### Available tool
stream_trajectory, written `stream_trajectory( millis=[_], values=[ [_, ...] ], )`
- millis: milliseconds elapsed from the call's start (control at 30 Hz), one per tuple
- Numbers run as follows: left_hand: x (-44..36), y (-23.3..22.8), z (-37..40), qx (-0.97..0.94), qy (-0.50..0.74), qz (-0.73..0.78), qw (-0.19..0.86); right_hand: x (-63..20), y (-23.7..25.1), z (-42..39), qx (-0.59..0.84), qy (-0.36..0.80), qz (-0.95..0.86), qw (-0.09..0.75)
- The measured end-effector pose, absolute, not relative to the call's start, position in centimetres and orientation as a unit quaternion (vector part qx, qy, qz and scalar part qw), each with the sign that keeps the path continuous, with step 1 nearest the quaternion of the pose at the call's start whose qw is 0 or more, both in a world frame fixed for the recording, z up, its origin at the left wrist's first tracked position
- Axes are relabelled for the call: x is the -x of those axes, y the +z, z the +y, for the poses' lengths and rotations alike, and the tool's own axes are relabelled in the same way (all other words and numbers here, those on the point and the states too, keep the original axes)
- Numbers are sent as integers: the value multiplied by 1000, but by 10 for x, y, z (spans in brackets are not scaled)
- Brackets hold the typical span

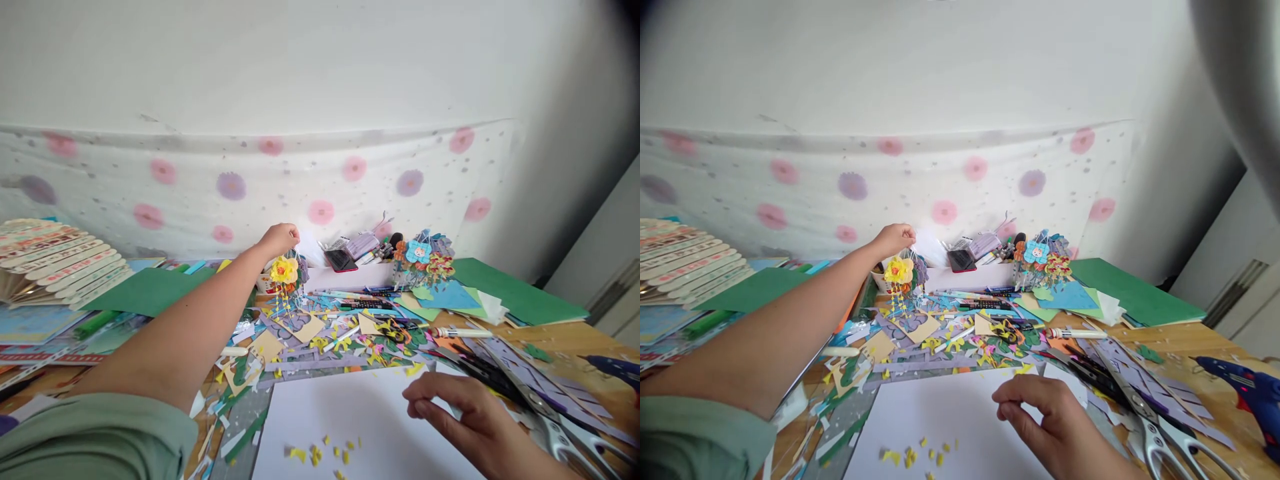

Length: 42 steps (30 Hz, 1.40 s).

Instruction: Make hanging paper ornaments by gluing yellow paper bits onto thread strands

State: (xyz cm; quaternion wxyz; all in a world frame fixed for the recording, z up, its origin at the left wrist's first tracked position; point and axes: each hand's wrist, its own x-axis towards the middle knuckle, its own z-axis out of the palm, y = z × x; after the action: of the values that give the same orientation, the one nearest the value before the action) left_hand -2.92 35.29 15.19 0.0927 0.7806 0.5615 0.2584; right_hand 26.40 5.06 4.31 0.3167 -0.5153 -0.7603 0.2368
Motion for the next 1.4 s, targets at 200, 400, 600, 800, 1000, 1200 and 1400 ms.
stream_trajectory(
  millis=[200, 400, 600, 800, 1000, 1200, 1400],
  values=[
    [28, 155, 359, -785, 228, 564, 122, -266, 43, 52, 517, 239, -758, 319],
    [35, 153, 373, -775, 224, 571, 150, -263, 43, 51, 517, 233, -756, 328],
    [45, 151, 388, -761, 228, 575, 198, -263, 43, 51, 512, 228, -759, 331],
    [44, 155, 390, -744, 243, 581, 224, -261, 48, 49, 509, 239, -760, 325],
    [40, 155, 388, -728, 269, 588, 230, -262, 51, 46, 495, 261, -774, 296],
    [41, 150, 387, -718, 302, 584, 228, -264, 51, 45, 495, 279, -775, 276],
    [43, 153, 370, -702, 352, 585, 203, -263, 55, 41, 494, 286, -778, 264]
  ],
)
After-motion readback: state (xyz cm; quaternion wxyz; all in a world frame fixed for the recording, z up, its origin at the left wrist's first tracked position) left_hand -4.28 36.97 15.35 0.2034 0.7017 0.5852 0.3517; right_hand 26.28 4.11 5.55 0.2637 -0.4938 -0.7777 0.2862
